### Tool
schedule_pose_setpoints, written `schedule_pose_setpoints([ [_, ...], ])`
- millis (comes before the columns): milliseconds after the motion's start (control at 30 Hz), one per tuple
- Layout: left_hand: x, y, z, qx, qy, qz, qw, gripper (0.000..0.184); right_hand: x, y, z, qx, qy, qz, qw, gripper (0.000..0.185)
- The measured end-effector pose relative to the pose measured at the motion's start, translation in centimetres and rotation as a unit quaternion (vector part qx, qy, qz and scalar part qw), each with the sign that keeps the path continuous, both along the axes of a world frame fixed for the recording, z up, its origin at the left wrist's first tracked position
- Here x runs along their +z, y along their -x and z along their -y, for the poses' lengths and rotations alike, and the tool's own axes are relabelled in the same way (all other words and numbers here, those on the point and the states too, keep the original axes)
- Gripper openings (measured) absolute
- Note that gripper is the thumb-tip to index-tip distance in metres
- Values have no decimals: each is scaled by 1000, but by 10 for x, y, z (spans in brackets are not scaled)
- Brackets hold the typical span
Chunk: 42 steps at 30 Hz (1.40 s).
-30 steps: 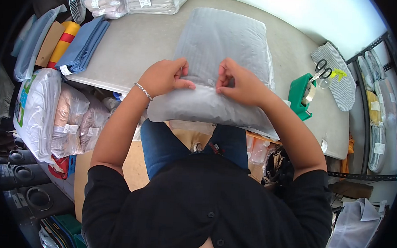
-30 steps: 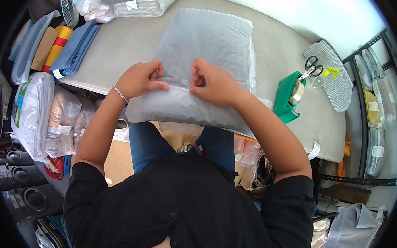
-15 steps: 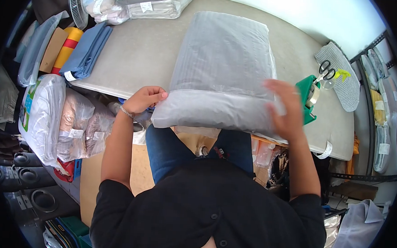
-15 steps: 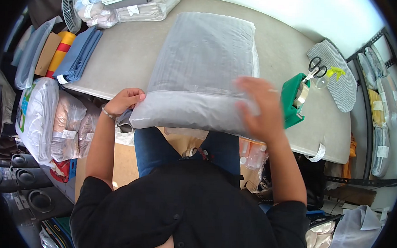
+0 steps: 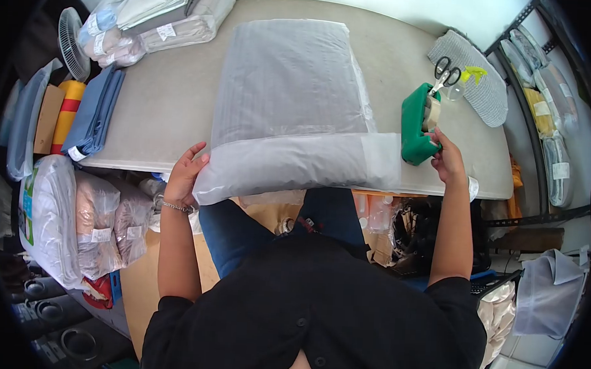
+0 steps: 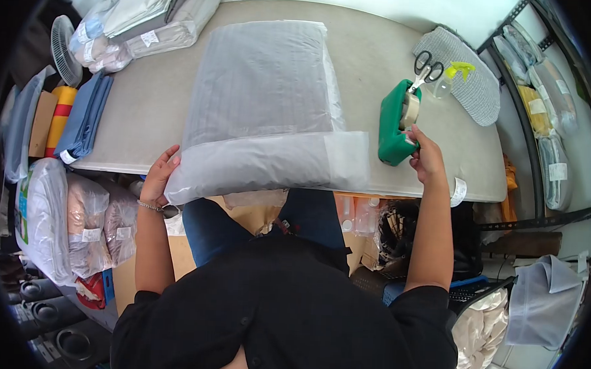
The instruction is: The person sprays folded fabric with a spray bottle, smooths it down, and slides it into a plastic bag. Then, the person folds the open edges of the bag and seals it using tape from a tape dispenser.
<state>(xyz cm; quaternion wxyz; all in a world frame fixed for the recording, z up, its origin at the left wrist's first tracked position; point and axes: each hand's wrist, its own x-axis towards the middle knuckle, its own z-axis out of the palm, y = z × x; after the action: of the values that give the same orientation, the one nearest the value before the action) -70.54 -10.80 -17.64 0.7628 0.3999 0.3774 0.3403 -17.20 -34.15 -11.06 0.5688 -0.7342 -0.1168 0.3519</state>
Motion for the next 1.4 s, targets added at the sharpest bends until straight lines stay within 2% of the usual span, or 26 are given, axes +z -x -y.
schedule_pose_setpoints([
  [100, 8, 0, 5, 23, -3, -10, 1000, 64, -6, -17, 3, 66, 17, -13, 998, 33],
  [133, 7, 2, 7, 27, -4, -3, 1000, 64, -19, -25, 3, -6, 38, 228, 973, 32],
  [167, 8, 3, 8, 32, -6, 5, 999, 65, -27, -25, -1, -78, 49, 455, 886, 31],
  [233, 11, 5, 11, 47, -7, -6, 999, 65, 30, 65, -15, -54, -95, 542, 833, 25],
  [300, 12, 4, 14, 46, -6, 29, 998, 65, 50, 148, -42, 155, -194, 540, 804, 22],
  [333, 12, 4, 14, 51, -16, 25, 998, 64, 59, 191, -51, 294, -197, 536, 766, 29],
  [367, 11, 3, 15, 56, -20, 23, 998, 64, 52, 219, -67, 398, -207, 551, 704, 43],
  [433, 10, 2, 17, 96, -30, 17, 995, 63, 23, 264, -85, 441, -145, 641, 612, 58],
  [467, 15, 3, 24, 115, -17, 25, 993, 54, 20, 272, -90, 443, -151, 642, 607, 58],
  [500, 12, 9, 31, 124, -19, 26, 992, 54, 17, 279, -93, 432, -129, 662, 599, 65],
  [533, 4, 17, 40, 99, -30, 17, 994, 48, 16, 285, -96, 422, -106, 680, 590, 72],
  [600, -5, 26, 63, 82, -37, 5, 996, 42, 17, 287, -99, 425, -102, 685, 582, 72],
  [667, -13, 20, 90, 59, -267, -36, 961, 26, 18, 288, -98, 430, -91, 686, 579, 73],
  [700, -16, 20, 92, 63, -260, -39, 963, 26, 20, 288, -98, 434, -82, 684, 581, 73],
  [767, -19, 20, 87, 57, -334, -53, 939, 19, 20, 289, -97, 443, -74, 680, 579, 73],
  [833, -26, 25, 80, 61, -312, -19, 948, 17, 20, 289, -97, 440, -64, 683, 580, 73],
  [900, -31, 36, 72, -6, -316, -45, 948, 16, 19, 290, -97, 441, -57, 688, 573, 73],
  [933, -33, 41, 66, -5, -316, -42, 948, 16, 19, 291, -97, 437, -49, 694, 570, 73],
  [1000, -31, 45, 58, -95, -323, -95, 937, 25, 19, 291, -97, 437, -46, 696, 568, 73],
  [1033, -30, 42, 59, -96, -325, -91, 936, 25, 19, 291, -97, 436, -46, 696, 568, 73],
  [1100, -5, 24, 69, -10, -212, 0, 977, 27, 19, 292, -98, 431, -48, 702, 565, 73],
  [1133, 6, 18, 65, -12, -212, 2, 977, 27, 19, 292, -98, 429, -52, 705, 562, 73],
  [1200, 22, 6, 49, 35, -202, -85, 975, 32, 20, 292, -98, 427, -50, 708, 560, 73],
  [1233, 23, 0, 40, 36, -200, -84, 975, 32, 19, 293, -98, 425, -51, 710, 559, 73],
  [1300, 26, -7, 25, 3, -145, -153, 978, 32, 19, 294, -97, 425, -55, 710, 558, 73],
  [1400, -2, -7, 19, -3, -114, -132, 985, 29, 20, 293, -98, 421, -59, 712, 559, 73],
])
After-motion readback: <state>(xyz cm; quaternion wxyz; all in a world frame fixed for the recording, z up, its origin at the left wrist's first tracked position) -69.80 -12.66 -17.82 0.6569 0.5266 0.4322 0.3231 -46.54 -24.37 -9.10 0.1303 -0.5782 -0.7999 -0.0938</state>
